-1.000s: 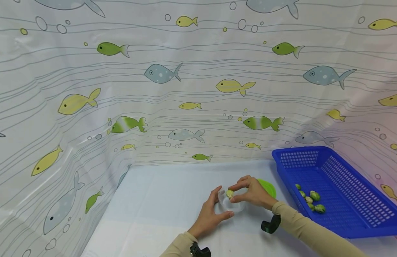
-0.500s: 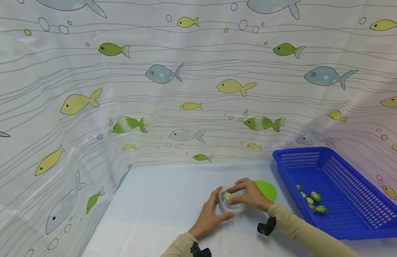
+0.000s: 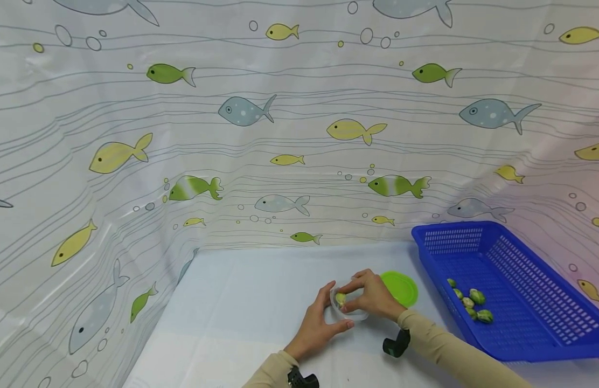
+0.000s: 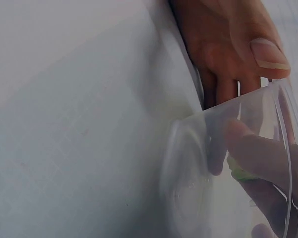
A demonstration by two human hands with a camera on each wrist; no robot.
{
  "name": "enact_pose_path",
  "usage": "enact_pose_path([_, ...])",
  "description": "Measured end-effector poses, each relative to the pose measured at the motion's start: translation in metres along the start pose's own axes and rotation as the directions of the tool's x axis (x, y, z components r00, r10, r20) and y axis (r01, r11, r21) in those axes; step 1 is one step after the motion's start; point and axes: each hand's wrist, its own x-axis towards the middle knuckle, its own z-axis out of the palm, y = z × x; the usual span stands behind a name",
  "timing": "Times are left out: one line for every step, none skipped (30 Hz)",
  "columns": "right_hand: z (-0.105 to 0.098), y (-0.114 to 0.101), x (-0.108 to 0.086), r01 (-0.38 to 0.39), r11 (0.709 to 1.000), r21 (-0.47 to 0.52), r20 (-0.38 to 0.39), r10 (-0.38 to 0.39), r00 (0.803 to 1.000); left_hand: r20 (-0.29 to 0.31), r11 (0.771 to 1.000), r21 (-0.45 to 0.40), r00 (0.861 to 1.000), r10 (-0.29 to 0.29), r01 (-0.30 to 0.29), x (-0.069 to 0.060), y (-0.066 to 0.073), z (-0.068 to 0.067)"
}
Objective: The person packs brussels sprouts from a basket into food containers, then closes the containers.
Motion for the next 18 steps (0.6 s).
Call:
enact_pose_path([0.0,0.0,0.0,0.007,1.0,-0.006,0.0,-0.007,1.0,0.0,1.0,0.001,1.0,-0.002,0.002,0.0,0.0,0.0])
enact_pose_path([0.0,0.0,0.001,0.014,1.0,-0.011,-0.001,-0.014,1.0,0.0,1.0,0.002,1.0,-0.002,0.002,0.0,0.0,0.0])
enact_pose_path([0.001,-0.001,0.001,0.02,1.0,-0.018,-0.003,-0.02,1.0,0.0,1.0,0.004,1.0,-0.003,0.003,0.0,0.0,0.0])
enact_pose_path([0.001,-0.001,0.002,0.026,0.999,-0.023,-0.003,-0.026,1.0,0.0,1.0,0.005,1.0,-0.005,0.005,0.0,0.0,0.0])
enact_pose_path([0.001,-0.001,0.002,0.029,0.999,-0.024,-0.001,-0.029,1.0,-0.001,1.0,0.007,1.0,-0.005,0.005,0.0,0.0,0.0])
enact_pose_path([0.002,-0.001,0.003,0.031,0.999,-0.029,0.0,-0.031,1.0,-0.001,1.0,0.006,1.0,-0.005,0.005,0.0,0.0,0.0])
enact_pose_path([0.002,-0.002,0.003,0.031,0.999,-0.034,0.001,-0.031,1.0,-0.002,1.0,0.006,1.0,-0.005,0.005,0.0,0.0,-0.001])
enact_pose_path([0.002,-0.003,0.003,0.031,0.999,-0.039,0.0,-0.031,1.0,-0.003,1.0,0.006,1.0,-0.005,0.005,0.0,0.0,-0.001])
enact_pose_path([0.002,-0.004,0.004,0.031,0.999,-0.043,-0.003,-0.031,1.0,-0.003,1.0,0.005,1.0,-0.005,0.005,0.0,0.0,-0.001])
enact_pose_path([0.003,-0.005,0.004,0.025,0.999,-0.048,-0.002,-0.025,1.0,-0.003,1.0,0.003,1.0,-0.005,0.005,0.0,0.0,-0.001])
enact_pose_path([0.003,-0.006,0.004,0.018,0.998,-0.058,-0.002,-0.018,1.0,-0.003,1.0,0.0,1.0,-0.005,0.005,0.001,-0.001,-0.001])
enact_pose_path([0.003,-0.008,0.004,0.013,0.997,-0.07,-0.003,-0.013,1.0,-0.002,1.0,-0.004,1.0,-0.006,0.006,0.001,-0.001,-0.001])
enact_pose_path([0.003,-0.009,0.004,0.009,0.997,-0.075,-0.003,-0.009,1.0,-0.001,1.0,-0.006,1.0,-0.006,0.006,0.001,-0.001,0.0])
enact_pose_path([0.003,-0.011,0.004,0.001,0.997,-0.083,-0.002,-0.001,1.0,-0.001,1.0,-0.008,1.0,-0.006,0.006,0.001,-0.002,0.0])
enact_pose_path([0.004,-0.012,0.004,-0.009,0.996,-0.091,0.001,0.009,1.0,-0.001,1.0,-0.009,1.0,-0.006,0.006,0.001,-0.002,0.0])
enact_pose_path([0.004,-0.013,0.004,-0.016,0.995,-0.103,0.005,0.016,1.0,-0.001,1.0,-0.011,1.0,-0.005,0.005,0.001,-0.002,0.0])
enact_pose_path([0.004,-0.014,0.005,-0.017,0.994,-0.11,0.008,0.018,1.0,-0.002,1.0,-0.011,1.0,-0.006,0.006,0.001,-0.002,0.0])
enact_pose_path([0.005,-0.014,0.005,-0.017,0.993,-0.116,0.01,0.018,1.0,-0.002,1.0,-0.011,1.0,-0.004,0.004,0.001,-0.003,0.0])
